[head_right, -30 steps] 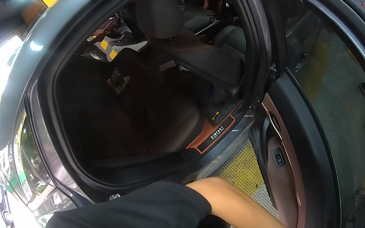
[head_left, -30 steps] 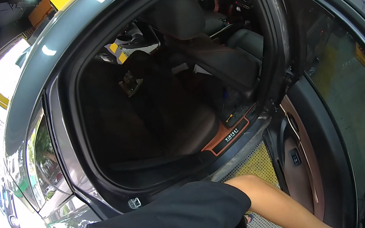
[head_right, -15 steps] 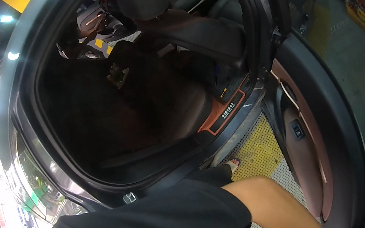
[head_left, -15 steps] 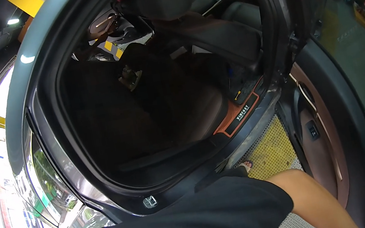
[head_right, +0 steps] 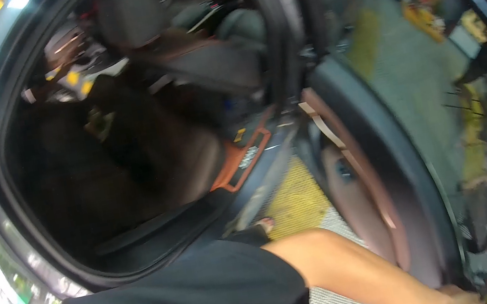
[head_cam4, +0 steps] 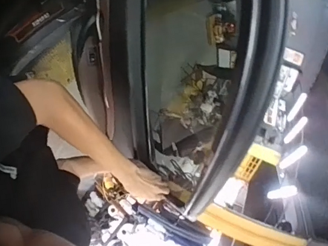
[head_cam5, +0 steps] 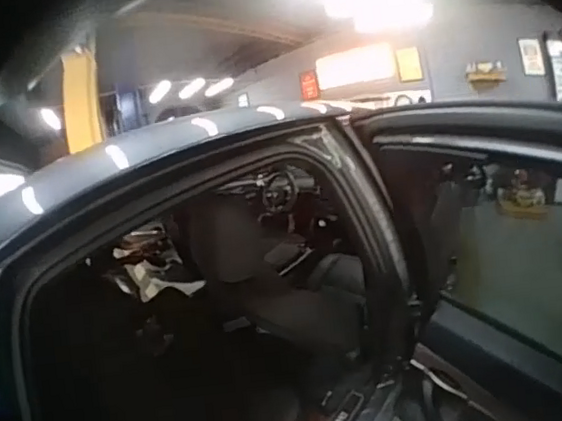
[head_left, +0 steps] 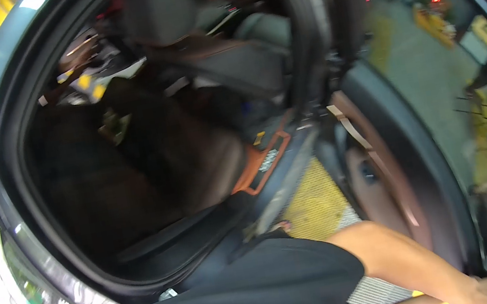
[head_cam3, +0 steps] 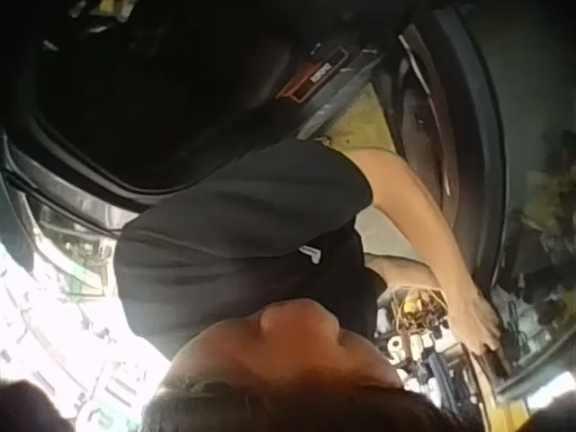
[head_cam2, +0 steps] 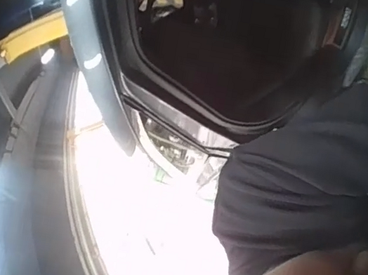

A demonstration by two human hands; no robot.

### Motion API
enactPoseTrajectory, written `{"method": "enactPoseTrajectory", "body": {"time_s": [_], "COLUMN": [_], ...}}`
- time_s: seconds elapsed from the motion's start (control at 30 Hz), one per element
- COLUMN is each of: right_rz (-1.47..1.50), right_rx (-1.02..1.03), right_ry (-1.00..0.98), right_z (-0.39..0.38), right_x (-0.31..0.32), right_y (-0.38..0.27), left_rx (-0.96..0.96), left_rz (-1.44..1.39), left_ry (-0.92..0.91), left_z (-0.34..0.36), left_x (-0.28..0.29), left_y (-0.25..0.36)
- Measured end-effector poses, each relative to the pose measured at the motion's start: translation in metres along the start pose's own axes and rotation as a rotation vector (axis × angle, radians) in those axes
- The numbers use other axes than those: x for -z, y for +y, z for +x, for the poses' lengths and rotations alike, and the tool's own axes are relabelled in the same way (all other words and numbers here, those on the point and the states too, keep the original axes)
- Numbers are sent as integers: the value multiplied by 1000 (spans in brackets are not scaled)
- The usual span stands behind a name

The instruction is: Repairing the interior trim and window seal of a rear car door using a screwdriver.

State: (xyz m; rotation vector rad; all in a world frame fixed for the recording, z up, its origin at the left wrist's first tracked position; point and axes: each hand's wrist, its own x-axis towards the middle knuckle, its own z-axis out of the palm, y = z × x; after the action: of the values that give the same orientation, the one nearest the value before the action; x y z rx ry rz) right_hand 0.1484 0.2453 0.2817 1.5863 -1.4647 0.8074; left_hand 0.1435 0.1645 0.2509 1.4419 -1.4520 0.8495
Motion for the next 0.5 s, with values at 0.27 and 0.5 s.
{"method": "enactPoseTrajectory", "body": {"time_s": [0.27,0.5], "right_rz": [315,122], "right_rx": [-362,-456], "right_ry": [-138,-211], "right_z": [12,25], "right_x": [-13,-57], "right_y": [-2,-4], "left_rx": [-375,-485], "left_rz": [-60,-5], "left_ry": [-71,-223], "left_z": [7,10], "left_x": [-10,37], "left_y": [-12,-8]}}
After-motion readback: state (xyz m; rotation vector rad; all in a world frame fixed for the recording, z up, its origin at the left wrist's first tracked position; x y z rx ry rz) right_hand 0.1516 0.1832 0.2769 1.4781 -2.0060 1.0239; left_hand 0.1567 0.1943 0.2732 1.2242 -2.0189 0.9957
